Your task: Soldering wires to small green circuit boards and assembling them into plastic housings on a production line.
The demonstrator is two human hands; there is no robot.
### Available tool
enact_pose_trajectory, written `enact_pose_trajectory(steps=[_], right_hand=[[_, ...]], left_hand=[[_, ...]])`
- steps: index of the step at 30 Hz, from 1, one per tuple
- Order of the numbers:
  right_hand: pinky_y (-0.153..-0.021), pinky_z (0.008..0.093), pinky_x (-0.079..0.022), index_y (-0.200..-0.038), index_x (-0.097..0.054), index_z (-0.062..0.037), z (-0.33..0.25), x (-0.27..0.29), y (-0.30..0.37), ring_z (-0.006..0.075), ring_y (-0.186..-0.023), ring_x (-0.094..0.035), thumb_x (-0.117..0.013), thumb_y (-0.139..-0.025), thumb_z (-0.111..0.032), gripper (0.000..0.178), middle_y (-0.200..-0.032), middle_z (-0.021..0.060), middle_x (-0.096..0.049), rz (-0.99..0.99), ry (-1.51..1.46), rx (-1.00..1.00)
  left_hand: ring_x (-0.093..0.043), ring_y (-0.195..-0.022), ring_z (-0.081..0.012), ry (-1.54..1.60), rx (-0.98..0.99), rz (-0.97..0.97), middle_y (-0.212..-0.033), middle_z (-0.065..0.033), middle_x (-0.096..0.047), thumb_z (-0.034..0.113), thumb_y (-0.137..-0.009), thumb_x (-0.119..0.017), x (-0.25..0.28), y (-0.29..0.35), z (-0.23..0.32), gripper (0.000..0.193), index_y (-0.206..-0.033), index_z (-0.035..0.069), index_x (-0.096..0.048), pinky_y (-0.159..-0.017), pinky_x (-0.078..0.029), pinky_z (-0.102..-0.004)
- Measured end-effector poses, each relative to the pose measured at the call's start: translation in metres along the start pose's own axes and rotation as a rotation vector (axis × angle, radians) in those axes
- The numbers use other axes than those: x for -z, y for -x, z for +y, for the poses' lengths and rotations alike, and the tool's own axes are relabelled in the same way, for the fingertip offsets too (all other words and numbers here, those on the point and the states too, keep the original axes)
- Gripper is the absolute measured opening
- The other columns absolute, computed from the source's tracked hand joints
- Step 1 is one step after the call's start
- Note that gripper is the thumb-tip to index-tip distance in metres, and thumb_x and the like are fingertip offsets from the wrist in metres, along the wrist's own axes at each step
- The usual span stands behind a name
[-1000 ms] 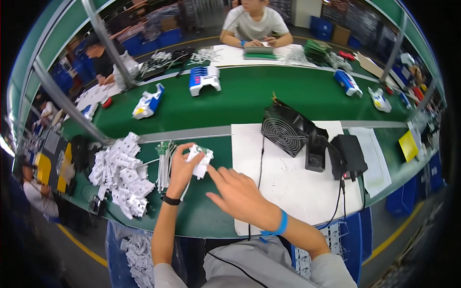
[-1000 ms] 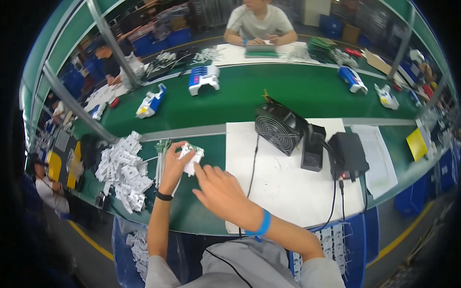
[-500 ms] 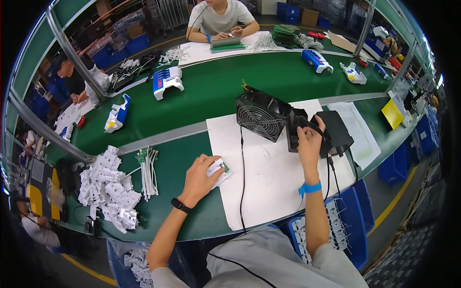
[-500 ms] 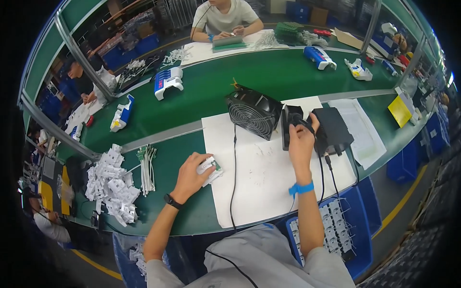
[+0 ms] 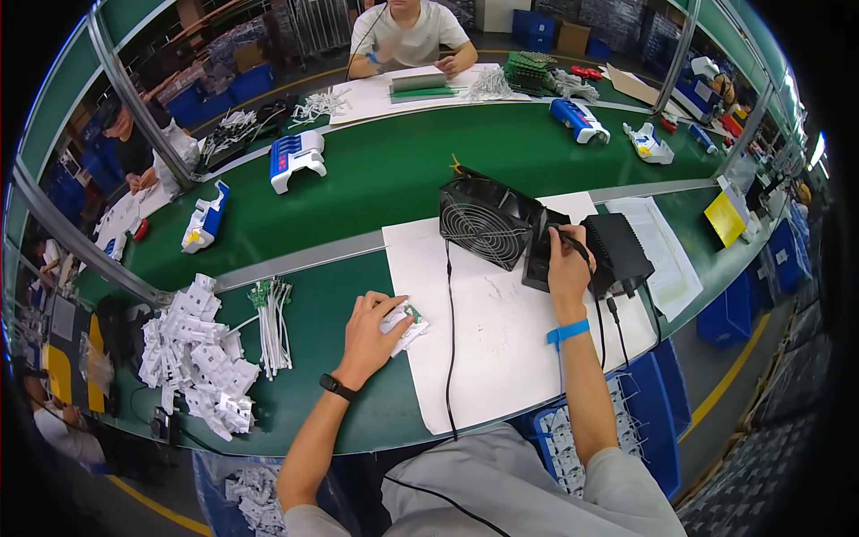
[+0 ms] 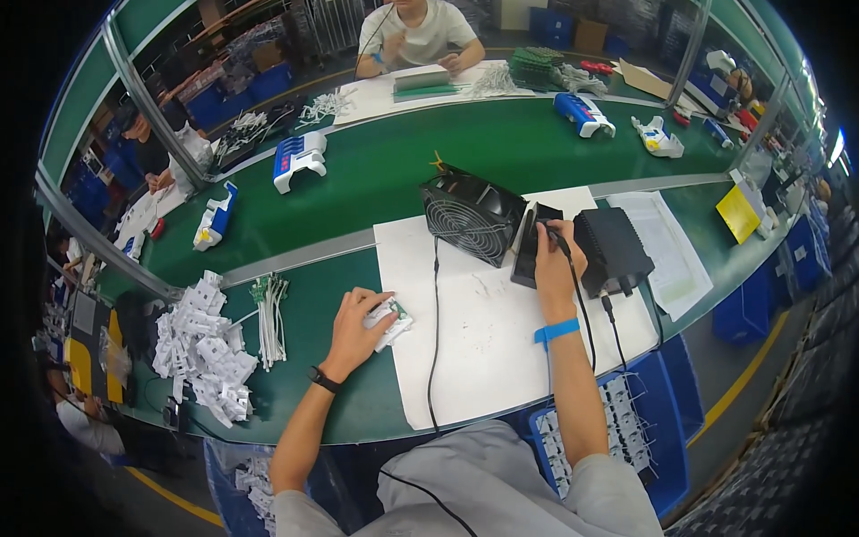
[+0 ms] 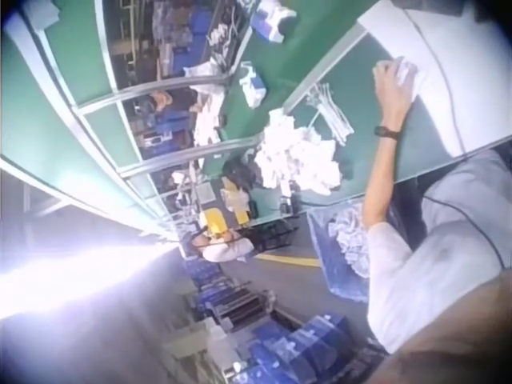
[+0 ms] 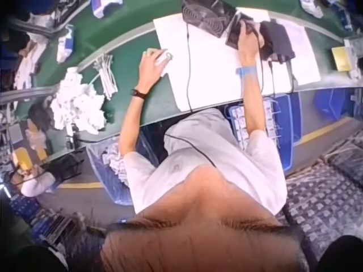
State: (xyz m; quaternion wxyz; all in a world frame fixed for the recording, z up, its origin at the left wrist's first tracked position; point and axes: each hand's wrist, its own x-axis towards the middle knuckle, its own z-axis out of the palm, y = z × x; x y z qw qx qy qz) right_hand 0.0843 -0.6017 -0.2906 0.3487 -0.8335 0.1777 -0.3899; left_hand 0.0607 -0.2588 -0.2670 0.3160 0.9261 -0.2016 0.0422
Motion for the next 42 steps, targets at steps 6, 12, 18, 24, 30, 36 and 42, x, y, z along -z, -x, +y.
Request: enact_pose_trajectory(steps=[6,12,18,24,30,36,42], right_hand=[[-0.066,0.0322,-0.052,-0.113,-0.055,-0.0027,0.016,-0.008,0.000,0.0235,-0.074,-0.070,-0.061,-0.100,-0.012,0.017,-0.084,0.0134,-0.068,0.013,-0.068,-0.013],[-0.057,0.0310,-0.047,-0.096,-0.059,-0.0012,0.025,-0.002,-0.006,0.0163,-0.060,-0.058,-0.065,-0.099,-0.014,0.014,-0.071,0.0091,-0.062,0.153,-0.035,-0.016],[-0.055,0.0246,-0.043,-0.092,-0.059,-0.0013,0.014,0.012,-0.004,0.0080,-0.060,-0.052,-0.073,-0.094,-0.012,0.017,-0.070,0.0030,-0.057,0.371,-0.216,0.027],[-0.072,0.0260,-0.045,-0.093,-0.053,-0.0016,-0.011,0.068,0.042,0.0120,-0.079,-0.052,-0.064,-0.094,-0.001,0.011,-0.087,0.0055,-0.051,0.402,-0.391,0.179],[-0.064,0.0274,-0.042,-0.097,-0.051,-0.0029,-0.052,0.062,0.092,0.0120,-0.067,-0.050,-0.063,-0.087,0.000,0.016,-0.077,0.0054,-0.055,-0.123,-0.646,0.183],[-0.052,0.0207,-0.032,-0.098,-0.051,-0.0048,-0.084,0.013,0.093,0.0030,-0.058,-0.043,-0.066,-0.094,-0.003,0.015,-0.071,-0.0013,-0.054,-0.466,-0.728,0.010],[-0.055,0.0196,-0.030,-0.098,-0.049,-0.0060,-0.076,0.003,0.106,0.0023,-0.063,-0.040,-0.063,-0.095,-0.003,0.014,-0.077,-0.0008,-0.053,-0.476,-0.776,-0.072]], left_hand=[[-0.055,-0.098,-0.0275,0.017,-0.015,0.010,-0.101,-0.0099,-0.059,0.023,-0.086,-0.076,-0.005,0.003,-0.004,0.036,-0.118,0.006,-0.072,-0.085,-0.048,-0.0369],[-0.056,-0.097,-0.0276,0.011,-0.029,0.009,-0.101,-0.0097,-0.059,0.023,-0.086,-0.076,-0.003,0.001,-0.002,0.036,-0.117,0.006,-0.072,-0.085,-0.048,-0.0369],[-0.055,-0.097,-0.0280,0.034,-0.021,0.000,-0.102,-0.0094,-0.058,0.021,-0.087,-0.074,-0.002,0.004,-0.003,0.036,-0.120,0.007,-0.071,-0.086,-0.048,-0.0375],[-0.051,-0.103,-0.0287,0.104,-0.019,-0.196,-0.109,-0.0109,-0.057,0.021,-0.092,-0.070,0.016,0.001,-0.002,0.037,-0.127,0.008,-0.069,-0.093,-0.043,-0.0385],[-0.050,-0.113,-0.0314,0.013,-0.030,-0.081,-0.123,-0.0146,-0.055,0.024,-0.088,-0.073,0.020,0.020,0.017,0.056,-0.139,0.004,-0.057,-0.098,-0.041,-0.0400],[-0.049,-0.126,-0.0377,-0.073,-0.065,-0.004,-0.134,-0.0172,-0.053,0.020,-0.081,-0.080,0.008,0.052,0.024,0.057,-0.130,0.004,-0.055,-0.106,-0.040,-0.0464],[-0.049,-0.129,-0.0383,-0.158,-0.186,-0.024,-0.135,-0.0155,-0.054,0.014,-0.086,-0.073,0.000,0.056,0.017,0.040,-0.124,0.009,-0.062,-0.107,-0.041,-0.0493]])
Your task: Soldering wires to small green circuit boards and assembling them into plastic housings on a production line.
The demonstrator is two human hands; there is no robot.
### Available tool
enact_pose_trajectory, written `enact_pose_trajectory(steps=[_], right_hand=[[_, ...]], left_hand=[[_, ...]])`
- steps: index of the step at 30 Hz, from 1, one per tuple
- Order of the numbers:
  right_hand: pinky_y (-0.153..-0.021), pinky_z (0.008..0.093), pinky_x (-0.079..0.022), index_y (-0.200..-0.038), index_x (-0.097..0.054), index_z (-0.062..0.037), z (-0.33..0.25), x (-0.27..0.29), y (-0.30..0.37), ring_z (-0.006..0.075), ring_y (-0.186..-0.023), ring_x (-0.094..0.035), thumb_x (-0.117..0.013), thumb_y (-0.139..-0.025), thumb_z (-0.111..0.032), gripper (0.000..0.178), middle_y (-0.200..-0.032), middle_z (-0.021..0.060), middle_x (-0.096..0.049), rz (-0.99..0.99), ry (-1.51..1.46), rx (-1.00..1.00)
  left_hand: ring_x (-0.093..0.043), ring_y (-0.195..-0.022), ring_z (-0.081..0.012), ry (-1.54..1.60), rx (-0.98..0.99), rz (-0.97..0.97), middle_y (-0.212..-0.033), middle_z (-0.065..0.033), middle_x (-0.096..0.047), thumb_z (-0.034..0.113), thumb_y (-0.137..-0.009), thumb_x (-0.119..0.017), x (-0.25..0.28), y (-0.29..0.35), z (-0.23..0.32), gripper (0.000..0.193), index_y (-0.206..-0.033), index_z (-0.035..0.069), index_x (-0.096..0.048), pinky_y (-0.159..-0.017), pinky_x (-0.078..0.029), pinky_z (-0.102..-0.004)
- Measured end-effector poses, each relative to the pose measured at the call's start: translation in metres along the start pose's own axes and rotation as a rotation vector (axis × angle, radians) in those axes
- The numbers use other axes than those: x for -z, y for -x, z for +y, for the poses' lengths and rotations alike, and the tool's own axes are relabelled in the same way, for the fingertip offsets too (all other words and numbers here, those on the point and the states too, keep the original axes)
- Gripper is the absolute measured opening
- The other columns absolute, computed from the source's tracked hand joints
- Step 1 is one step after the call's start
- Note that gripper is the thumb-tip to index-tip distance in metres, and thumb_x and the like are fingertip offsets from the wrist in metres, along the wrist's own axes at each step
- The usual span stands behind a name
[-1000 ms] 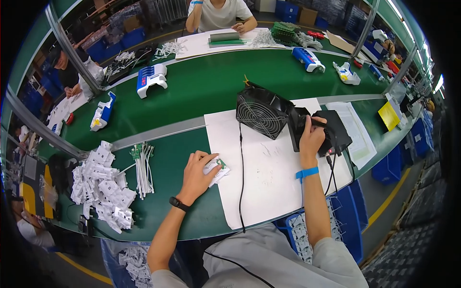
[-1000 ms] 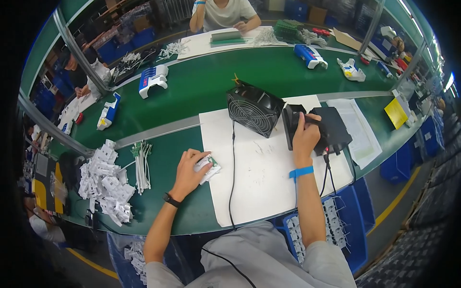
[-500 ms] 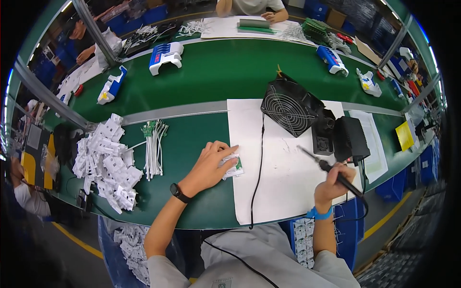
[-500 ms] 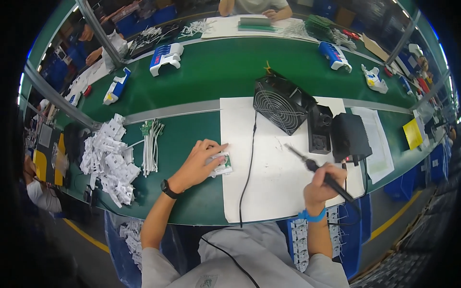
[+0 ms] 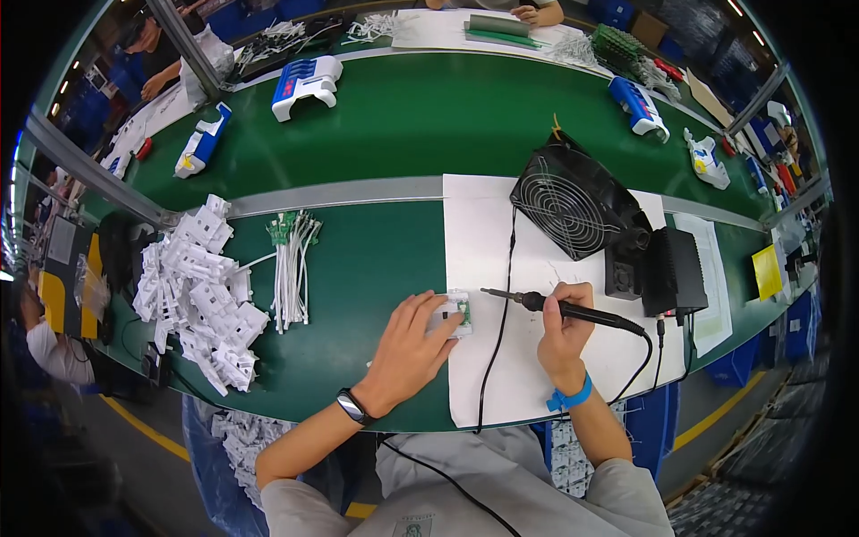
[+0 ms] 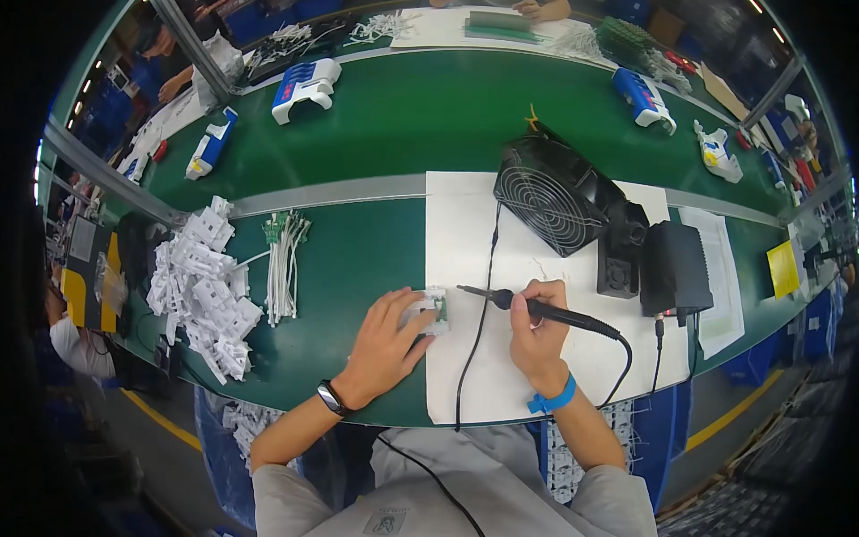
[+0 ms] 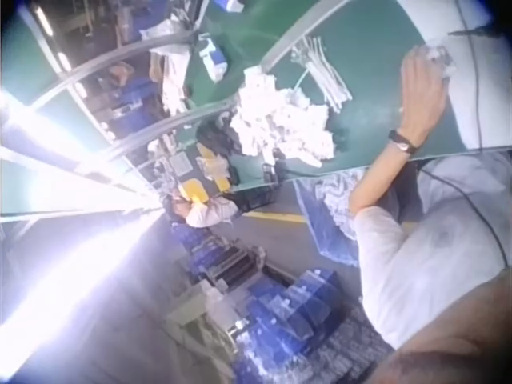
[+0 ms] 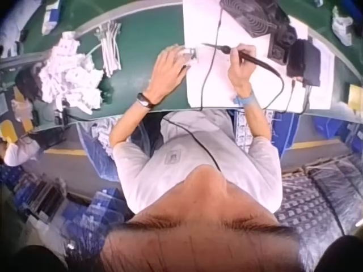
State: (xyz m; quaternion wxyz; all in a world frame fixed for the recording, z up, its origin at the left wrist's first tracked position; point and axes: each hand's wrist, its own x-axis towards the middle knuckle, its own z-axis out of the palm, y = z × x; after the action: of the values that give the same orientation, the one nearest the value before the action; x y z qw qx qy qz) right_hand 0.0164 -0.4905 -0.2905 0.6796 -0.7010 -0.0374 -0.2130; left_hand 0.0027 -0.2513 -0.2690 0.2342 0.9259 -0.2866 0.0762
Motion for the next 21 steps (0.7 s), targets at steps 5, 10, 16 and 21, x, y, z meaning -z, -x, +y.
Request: enact_pose_trajectory(steps=[5,10,16,21], right_hand=[[-0.054,0.0199,-0.029,-0.098,-0.047,-0.0057,0.0026,-0.0005,0.0070,0.0028,-0.061,-0.037,-0.062,-0.096,-0.004,0.015,-0.075,-0.0011,-0.051,0.003,0.002,-0.014],[-0.053,0.0207,-0.027,-0.096,-0.045,-0.0053,0.0031,-0.0034,0.0092,0.0025,-0.058,-0.035,-0.062,-0.095,-0.003,0.017,-0.069,-0.0003,-0.049,-0.012,-0.035,0.064],[-0.051,0.0211,-0.025,-0.095,-0.045,-0.0048,0.0042,-0.0048,0.0093,0.0023,-0.055,-0.034,-0.062,-0.095,-0.002,0.018,-0.067,-0.0010,-0.048,-0.045,0.007,0.055],[-0.054,0.0219,-0.028,-0.096,-0.043,-0.0055,-0.0022,-0.0055,0.0094,0.0039,-0.058,-0.035,-0.060,-0.096,-0.003,0.017,-0.068,-0.0002,-0.047,-0.099,-0.002,0.016]], left_hand=[[-0.049,-0.129,-0.0386,0.011,-0.013,-0.016,-0.134,-0.0149,-0.054,0.014,-0.086,-0.073,-0.0007,0.0002,-0.0020,0.034,-0.120,0.012,-0.066,-0.109,-0.041,-0.0511],[-0.049,-0.129,-0.0387,0.020,-0.001,-0.023,-0.134,-0.0147,-0.055,0.013,-0.085,-0.073,0.0013,-0.0019,-0.0011,0.035,-0.120,0.012,-0.066,-0.109,-0.040,-0.0515],[-0.050,-0.127,-0.0371,0.049,-0.007,-0.029,-0.132,-0.0172,-0.053,0.012,-0.086,-0.071,0.0051,-0.0038,-0.0015,0.035,-0.120,0.010,-0.065,-0.110,-0.039,-0.0509],[-0.049,-0.128,-0.0382,0.061,0.007,-0.015,-0.134,-0.0137,-0.055,0.015,-0.085,-0.074,0.0050,-0.0033,-0.0019,0.035,-0.119,0.012,-0.067,-0.108,-0.041,-0.0505]])
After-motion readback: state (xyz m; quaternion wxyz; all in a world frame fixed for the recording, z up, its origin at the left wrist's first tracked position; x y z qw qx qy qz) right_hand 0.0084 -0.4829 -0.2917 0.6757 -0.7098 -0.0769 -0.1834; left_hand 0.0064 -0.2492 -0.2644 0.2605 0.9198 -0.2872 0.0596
